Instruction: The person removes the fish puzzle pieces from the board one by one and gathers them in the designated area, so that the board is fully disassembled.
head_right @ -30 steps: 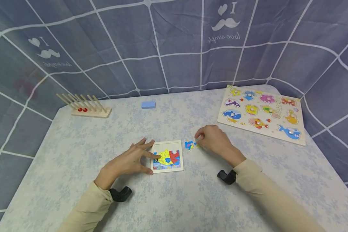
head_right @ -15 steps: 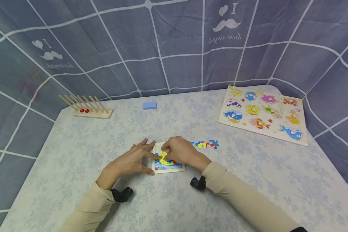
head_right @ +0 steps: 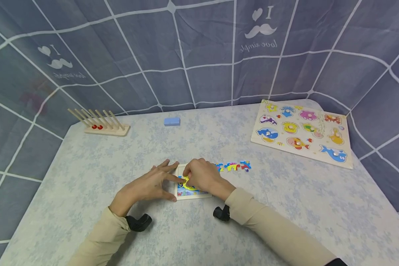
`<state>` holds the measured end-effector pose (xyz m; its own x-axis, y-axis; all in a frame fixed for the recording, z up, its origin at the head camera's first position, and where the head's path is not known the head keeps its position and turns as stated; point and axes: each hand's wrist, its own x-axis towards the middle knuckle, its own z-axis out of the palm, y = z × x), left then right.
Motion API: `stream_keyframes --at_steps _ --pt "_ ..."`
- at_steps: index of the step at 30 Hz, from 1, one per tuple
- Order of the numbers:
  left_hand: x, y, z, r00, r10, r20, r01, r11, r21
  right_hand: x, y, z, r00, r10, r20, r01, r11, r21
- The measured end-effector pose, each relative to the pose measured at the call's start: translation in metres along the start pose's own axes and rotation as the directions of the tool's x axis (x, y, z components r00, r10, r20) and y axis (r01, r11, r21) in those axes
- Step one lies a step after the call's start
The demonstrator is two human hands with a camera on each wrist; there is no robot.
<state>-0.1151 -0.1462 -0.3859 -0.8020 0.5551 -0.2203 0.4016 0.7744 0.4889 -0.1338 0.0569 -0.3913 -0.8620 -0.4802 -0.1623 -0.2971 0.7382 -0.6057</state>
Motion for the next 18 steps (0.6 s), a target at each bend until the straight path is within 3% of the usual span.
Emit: stream_keyframes --at_steps 6,13,18 --pt "0.003 -0.007 -0.006 0.997 -0.020 -0.069 0.023 0.999 0.037 0.000 0.000 0.001 1.000 0.017 -0.010 -0.018 1.000 -0.016" --pt "0.007 -0.012 0.003 0.995 -0.083 -0.050 0.088 0.990 0.109 0.001 -0.002 0.001 1.000 0.010 -0.004 -0.010 1.000 -0.010" --pt "0.007 -0.011 0.004 0.995 -0.079 -0.068 0.087 0.989 0.120 0.002 -0.003 0.001 1.000 0.006 -0.006 -0.006 1.000 -0.016"
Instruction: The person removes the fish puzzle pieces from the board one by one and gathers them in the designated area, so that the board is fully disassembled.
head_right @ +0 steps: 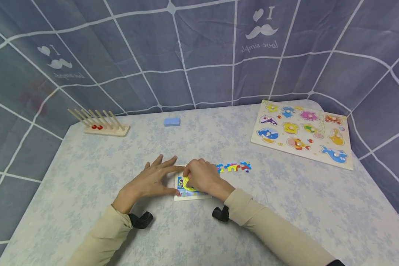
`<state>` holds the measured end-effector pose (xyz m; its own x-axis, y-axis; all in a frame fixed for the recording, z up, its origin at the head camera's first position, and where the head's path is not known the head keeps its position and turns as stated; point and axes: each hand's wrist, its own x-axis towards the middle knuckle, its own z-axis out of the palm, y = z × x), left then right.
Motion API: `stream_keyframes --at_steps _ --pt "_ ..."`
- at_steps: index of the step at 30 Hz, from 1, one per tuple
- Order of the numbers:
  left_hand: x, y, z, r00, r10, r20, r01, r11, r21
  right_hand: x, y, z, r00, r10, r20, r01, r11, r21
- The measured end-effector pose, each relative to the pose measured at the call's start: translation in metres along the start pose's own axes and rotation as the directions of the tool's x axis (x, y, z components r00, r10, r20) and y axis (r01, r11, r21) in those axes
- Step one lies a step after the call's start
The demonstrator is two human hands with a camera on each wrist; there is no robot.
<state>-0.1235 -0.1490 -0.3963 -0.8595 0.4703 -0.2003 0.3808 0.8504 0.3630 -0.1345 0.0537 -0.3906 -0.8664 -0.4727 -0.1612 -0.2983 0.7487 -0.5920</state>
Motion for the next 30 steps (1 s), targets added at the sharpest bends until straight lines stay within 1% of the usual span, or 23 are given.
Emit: stream_keyframes --at_steps 6,15,24,30 --pt "0.0000 0.0031 -0.0004 1.000 -0.029 0.013 0.029 1.000 0.003 -0.0006 0.0000 0.0006 1.000 -0.023 -0.010 0.023 1.000 0.008" --pt "0.0009 0.0049 0.0002 0.999 -0.053 0.010 0.052 0.999 0.008 0.0003 -0.0008 -0.0013 1.000 -0.008 -0.005 0.008 1.000 0.006" --pt "0.0014 0.0061 -0.0009 0.998 -0.061 0.019 0.061 0.998 -0.004 0.0016 -0.0002 -0.0009 1.000 -0.005 0.005 0.005 1.000 0.007" --pt "0.0020 0.0057 0.0000 0.998 -0.064 0.014 0.064 0.998 -0.004 0.0018 -0.0012 -0.0022 1.000 -0.006 0.002 0.006 1.000 0.003"
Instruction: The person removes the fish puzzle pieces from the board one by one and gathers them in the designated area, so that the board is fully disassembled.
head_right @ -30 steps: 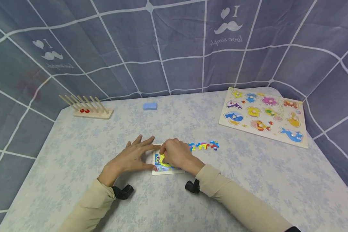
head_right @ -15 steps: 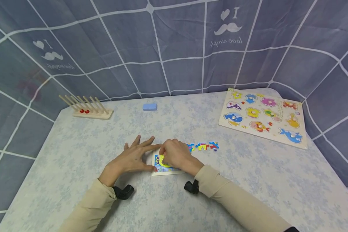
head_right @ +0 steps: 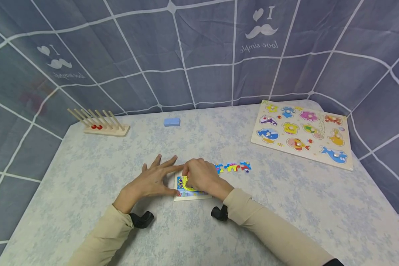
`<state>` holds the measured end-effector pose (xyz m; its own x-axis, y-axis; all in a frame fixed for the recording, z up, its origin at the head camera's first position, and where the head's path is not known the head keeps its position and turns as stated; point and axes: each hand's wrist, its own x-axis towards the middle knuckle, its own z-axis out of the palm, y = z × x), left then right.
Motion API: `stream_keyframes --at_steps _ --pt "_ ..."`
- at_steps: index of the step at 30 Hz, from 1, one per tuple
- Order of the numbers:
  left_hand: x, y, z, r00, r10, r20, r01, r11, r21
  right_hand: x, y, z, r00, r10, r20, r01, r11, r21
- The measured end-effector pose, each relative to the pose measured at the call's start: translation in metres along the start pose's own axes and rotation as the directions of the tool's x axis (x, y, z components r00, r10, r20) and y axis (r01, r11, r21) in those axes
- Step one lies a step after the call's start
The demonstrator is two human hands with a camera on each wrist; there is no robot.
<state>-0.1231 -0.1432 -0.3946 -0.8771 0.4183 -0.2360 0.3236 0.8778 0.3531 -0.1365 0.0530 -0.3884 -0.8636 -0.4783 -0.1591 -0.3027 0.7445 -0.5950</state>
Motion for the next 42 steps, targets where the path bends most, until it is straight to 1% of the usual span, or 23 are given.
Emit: stream_keyframes --at_steps 6,9,14,18,22,25,27,30,33,37,42 --pt "0.001 0.000 0.001 1.000 0.001 0.001 -0.001 1.000 0.000 -0.004 0.002 0.002 0.999 -0.040 0.005 0.040 0.998 0.043" --pt "0.001 0.000 0.000 1.000 -0.002 0.010 0.002 1.000 0.000 -0.007 0.004 0.003 0.997 -0.077 0.020 0.075 0.994 0.078" --pt "0.001 0.000 -0.001 1.000 -0.006 0.015 0.006 1.000 0.003 -0.011 0.006 0.002 0.986 -0.154 0.061 0.145 0.980 0.139" --pt "0.001 0.000 -0.001 1.000 -0.002 0.014 0.002 1.000 0.005 -0.012 0.006 0.001 0.980 -0.184 0.074 0.171 0.973 0.156" --pt "0.000 0.000 -0.001 1.000 -0.002 0.016 0.002 1.000 0.005 -0.011 0.006 0.000 0.984 -0.175 0.044 0.166 0.972 0.169" --pt "0.000 0.000 -0.001 1.000 -0.006 0.016 0.006 1.000 0.005 -0.008 0.009 -0.002 0.988 -0.156 0.006 0.151 0.964 0.221" --pt "0.000 0.000 0.000 1.000 -0.009 0.014 0.009 1.000 0.005 -0.006 0.012 -0.003 0.990 -0.143 -0.008 0.140 0.952 0.274" --pt "0.001 0.000 0.000 1.000 -0.011 0.016 0.011 1.000 0.006 -0.005 0.017 -0.006 0.993 -0.118 -0.010 0.114 0.931 0.347" --pt "0.001 0.000 0.001 1.000 -0.012 0.017 0.012 1.000 0.008 -0.005 0.024 -0.008 0.995 -0.098 -0.007 0.093 0.916 0.391" --pt "0.002 0.000 0.001 1.000 -0.012 0.018 0.012 1.000 0.007 -0.009 0.033 -0.013 0.997 -0.074 0.011 0.063 0.909 0.413" --pt "0.001 0.000 0.001 1.000 -0.015 0.019 0.015 1.000 -0.003 -0.017 0.046 -0.020 0.999 -0.032 0.018 0.022 0.910 0.413"
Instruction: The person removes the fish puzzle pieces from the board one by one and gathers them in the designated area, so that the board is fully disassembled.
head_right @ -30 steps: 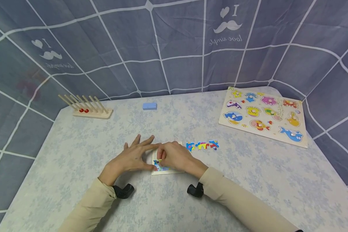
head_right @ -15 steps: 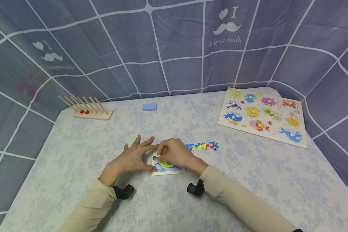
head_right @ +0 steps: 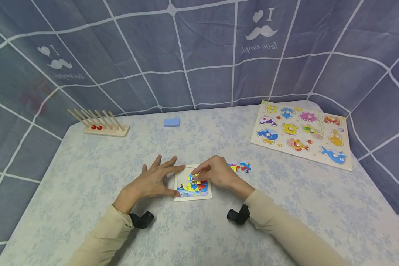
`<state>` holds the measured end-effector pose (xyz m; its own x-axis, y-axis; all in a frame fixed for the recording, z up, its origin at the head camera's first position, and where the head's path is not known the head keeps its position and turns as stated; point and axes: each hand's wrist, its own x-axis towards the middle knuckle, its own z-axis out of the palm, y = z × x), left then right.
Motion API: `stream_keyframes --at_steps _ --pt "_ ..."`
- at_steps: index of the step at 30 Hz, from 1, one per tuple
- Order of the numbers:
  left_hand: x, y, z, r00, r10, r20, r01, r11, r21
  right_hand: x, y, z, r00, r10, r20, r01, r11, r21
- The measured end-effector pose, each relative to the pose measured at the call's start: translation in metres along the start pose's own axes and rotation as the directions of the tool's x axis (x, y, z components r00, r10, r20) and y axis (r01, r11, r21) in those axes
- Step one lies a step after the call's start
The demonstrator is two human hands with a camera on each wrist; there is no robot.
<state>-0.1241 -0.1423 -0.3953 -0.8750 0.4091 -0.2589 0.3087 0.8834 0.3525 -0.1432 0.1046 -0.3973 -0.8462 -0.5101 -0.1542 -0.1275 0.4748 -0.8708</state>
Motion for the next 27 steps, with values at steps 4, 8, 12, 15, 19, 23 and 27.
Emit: stream_keyframes --at_steps 4,8,12,15,19,23,27 --pt "0.000 0.001 0.000 1.000 -0.004 0.002 0.004 1.000 -0.005 -0.009 0.009 -0.011 0.999 0.020 -0.031 -0.021 1.000 -0.019" --pt "-0.001 0.001 0.000 1.000 -0.008 -0.005 0.008 1.000 -0.002 -0.017 0.018 -0.021 0.997 0.054 -0.051 -0.055 0.998 -0.021" --pt "-0.001 0.002 0.000 1.000 -0.010 -0.007 0.009 1.000 -0.010 -0.024 0.024 -0.030 0.993 0.092 -0.072 -0.094 0.995 -0.029" --pt "0.000 0.002 0.000 1.000 -0.009 -0.004 0.009 1.000 -0.014 -0.029 0.027 -0.034 0.989 0.118 -0.092 -0.123 0.991 -0.050" --pt "0.000 0.002 -0.001 1.000 -0.013 0.000 0.013 1.000 -0.014 -0.032 0.032 -0.035 0.984 0.136 -0.113 -0.144 0.988 -0.064" --pt "0.000 0.001 -0.001 1.000 -0.013 -0.001 0.013 1.000 -0.008 -0.032 0.033 -0.035 0.983 0.130 -0.131 -0.143 0.986 -0.088" --pt "0.000 0.002 -0.001 1.000 -0.012 0.002 0.012 1.000 -0.010 -0.031 0.032 -0.034 0.979 0.133 -0.156 -0.153 0.980 -0.125"
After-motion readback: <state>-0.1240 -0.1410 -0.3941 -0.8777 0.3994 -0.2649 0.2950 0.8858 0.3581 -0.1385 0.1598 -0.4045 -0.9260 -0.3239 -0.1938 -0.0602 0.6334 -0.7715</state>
